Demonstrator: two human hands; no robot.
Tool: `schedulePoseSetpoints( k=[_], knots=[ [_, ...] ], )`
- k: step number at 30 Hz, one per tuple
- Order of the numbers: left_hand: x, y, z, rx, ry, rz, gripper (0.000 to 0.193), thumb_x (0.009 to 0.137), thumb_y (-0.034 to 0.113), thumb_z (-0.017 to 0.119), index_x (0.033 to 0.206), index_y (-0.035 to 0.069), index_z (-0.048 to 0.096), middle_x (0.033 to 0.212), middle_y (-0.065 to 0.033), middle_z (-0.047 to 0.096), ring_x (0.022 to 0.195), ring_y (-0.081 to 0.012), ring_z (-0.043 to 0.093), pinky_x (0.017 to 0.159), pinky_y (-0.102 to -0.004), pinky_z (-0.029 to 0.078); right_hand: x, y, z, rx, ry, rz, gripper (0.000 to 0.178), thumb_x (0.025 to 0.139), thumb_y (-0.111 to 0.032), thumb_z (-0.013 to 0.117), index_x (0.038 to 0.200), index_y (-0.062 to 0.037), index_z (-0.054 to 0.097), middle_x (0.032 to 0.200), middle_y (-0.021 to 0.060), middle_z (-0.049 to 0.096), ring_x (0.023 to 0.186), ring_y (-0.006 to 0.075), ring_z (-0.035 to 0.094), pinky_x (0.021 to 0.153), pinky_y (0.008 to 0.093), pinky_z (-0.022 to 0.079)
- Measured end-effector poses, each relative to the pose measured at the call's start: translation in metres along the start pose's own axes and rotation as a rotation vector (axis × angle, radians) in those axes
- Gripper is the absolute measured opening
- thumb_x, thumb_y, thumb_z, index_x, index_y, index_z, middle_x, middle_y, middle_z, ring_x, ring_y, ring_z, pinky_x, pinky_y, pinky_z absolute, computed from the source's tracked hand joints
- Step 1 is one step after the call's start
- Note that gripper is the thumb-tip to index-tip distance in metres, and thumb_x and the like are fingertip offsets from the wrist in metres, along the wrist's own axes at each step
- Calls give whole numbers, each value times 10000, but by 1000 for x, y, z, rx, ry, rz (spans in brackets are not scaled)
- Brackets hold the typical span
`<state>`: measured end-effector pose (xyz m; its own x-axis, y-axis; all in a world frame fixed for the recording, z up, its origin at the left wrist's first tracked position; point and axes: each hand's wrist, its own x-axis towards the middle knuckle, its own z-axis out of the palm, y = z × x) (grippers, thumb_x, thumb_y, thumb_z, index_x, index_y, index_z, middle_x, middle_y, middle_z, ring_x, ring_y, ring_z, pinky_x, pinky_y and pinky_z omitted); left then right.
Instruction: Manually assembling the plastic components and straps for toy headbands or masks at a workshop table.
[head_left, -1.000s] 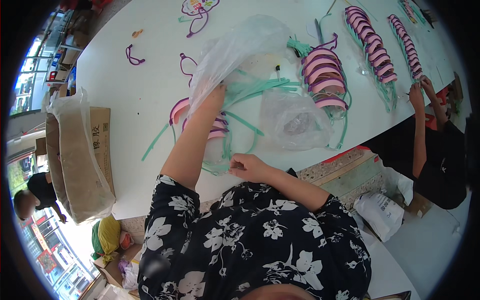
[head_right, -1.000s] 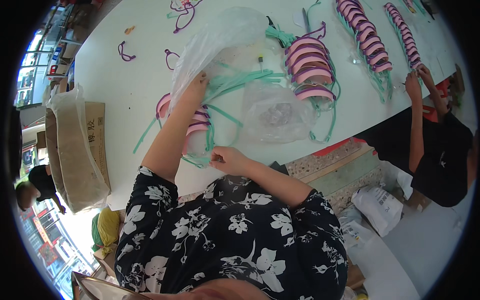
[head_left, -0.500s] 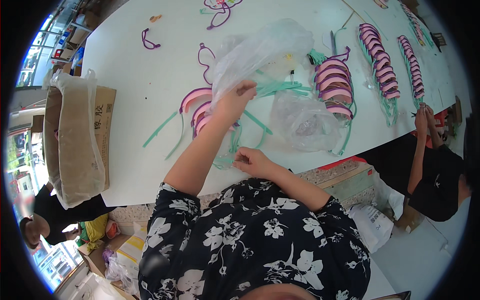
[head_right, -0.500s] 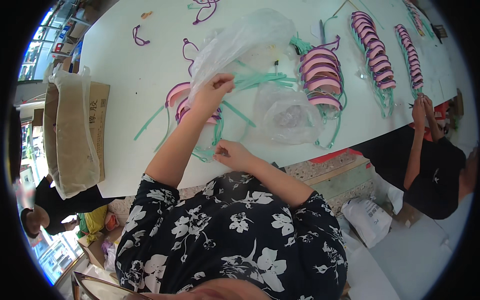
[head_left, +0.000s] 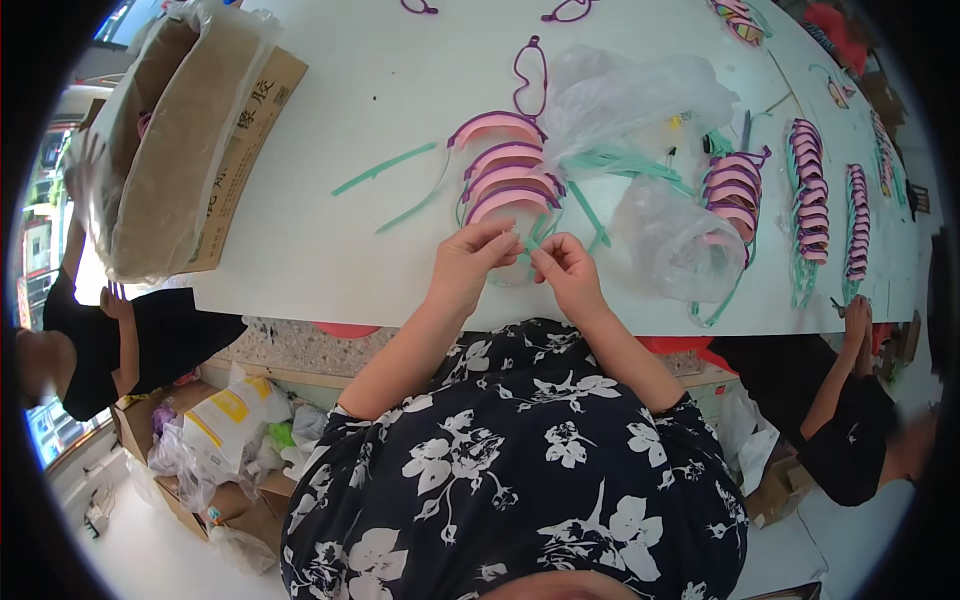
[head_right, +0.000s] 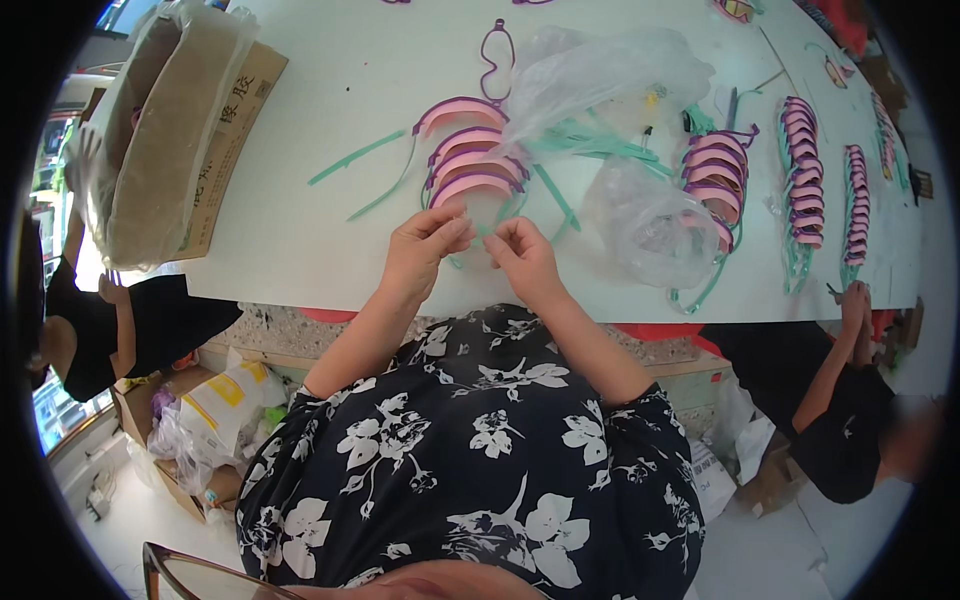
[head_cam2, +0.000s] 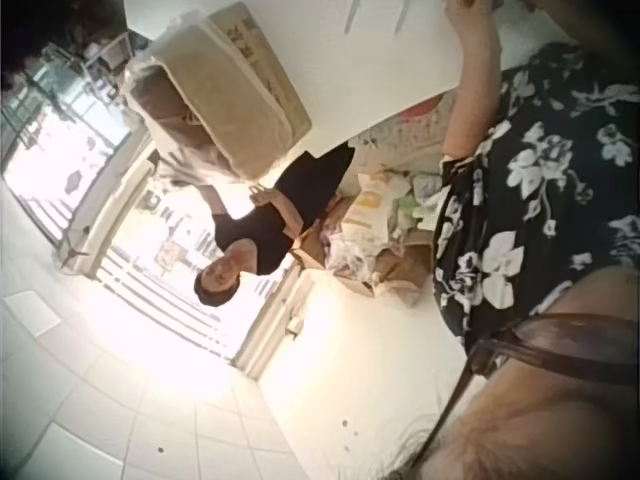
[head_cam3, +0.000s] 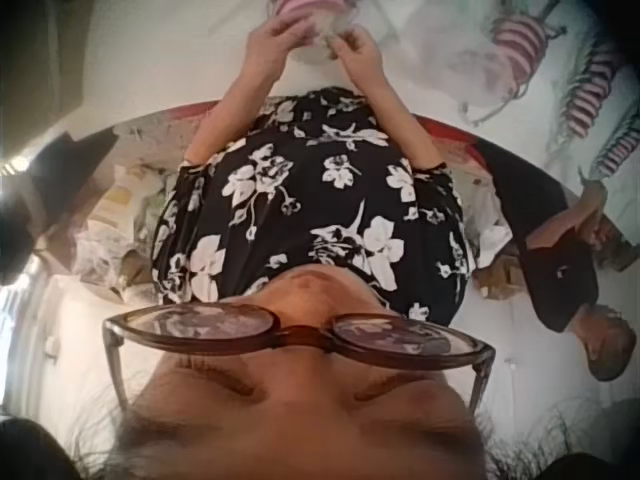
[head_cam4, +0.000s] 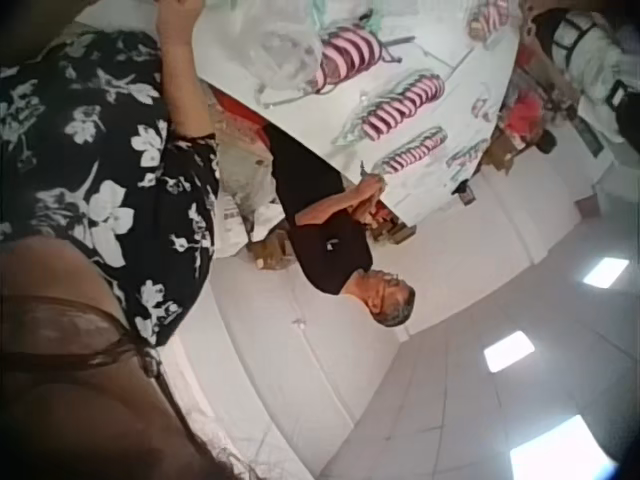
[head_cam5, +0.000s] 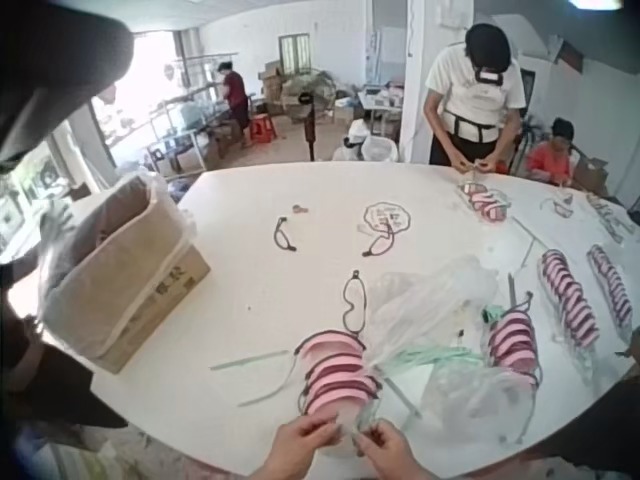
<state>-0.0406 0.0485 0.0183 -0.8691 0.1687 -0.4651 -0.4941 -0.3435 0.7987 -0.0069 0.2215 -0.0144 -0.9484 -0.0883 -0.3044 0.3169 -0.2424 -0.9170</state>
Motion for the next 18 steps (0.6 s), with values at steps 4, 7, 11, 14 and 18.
schedulePoseSetpoints(
  k=[4,7,11,14,18],
  knots=[
    [-12,-6,-17,-55,15,31,211,897,50,640,1091,-32,637,987,-106,664,903,-197,667,800,-300,552,-3,-5,16,14,-5,-81,141,903,-116,656,927,-49,534,797,-2,575,694,64,540,624,216,441],
    [-12,-10,-25,-87,10,76,194,908,54,625,1079,-38,631,1003,-107,653,908,-191,661,802,-306,556,-5,-9,25,-109,-44,-114,146,894,-119,664,914,-50,537,784,-15,564,695,50,524,614,210,425],
    [-13,-3,-24,-186,71,2,161,920,46,599,1051,-47,616,1032,-123,644,943,-194,648,815,-313,556,-1,-1,29,-214,-47,-120,148,879,-121,675,897,-52,545,776,-29,560,696,37,506,602,203,402],
    [-12,-2,-26,-223,64,-33,140,918,27,587,1032,-49,609,1050,-140,640,987,-212,636,851,-328,544,1,3,29,-245,-36,-111,153,868,-128,684,889,-54,551,774,-34,560,696,35,499,598,202,394],
    [-8,-2,-30,-333,2,-78,121,906,-7,571,1017,-46,601,1073,-163,638,1047,-247,618,909,-357,517,2,4,31,-266,-21,-93,159,862,-135,691,885,-53,556,772,-35,558,699,33,498,594,200,389]
  ],
)
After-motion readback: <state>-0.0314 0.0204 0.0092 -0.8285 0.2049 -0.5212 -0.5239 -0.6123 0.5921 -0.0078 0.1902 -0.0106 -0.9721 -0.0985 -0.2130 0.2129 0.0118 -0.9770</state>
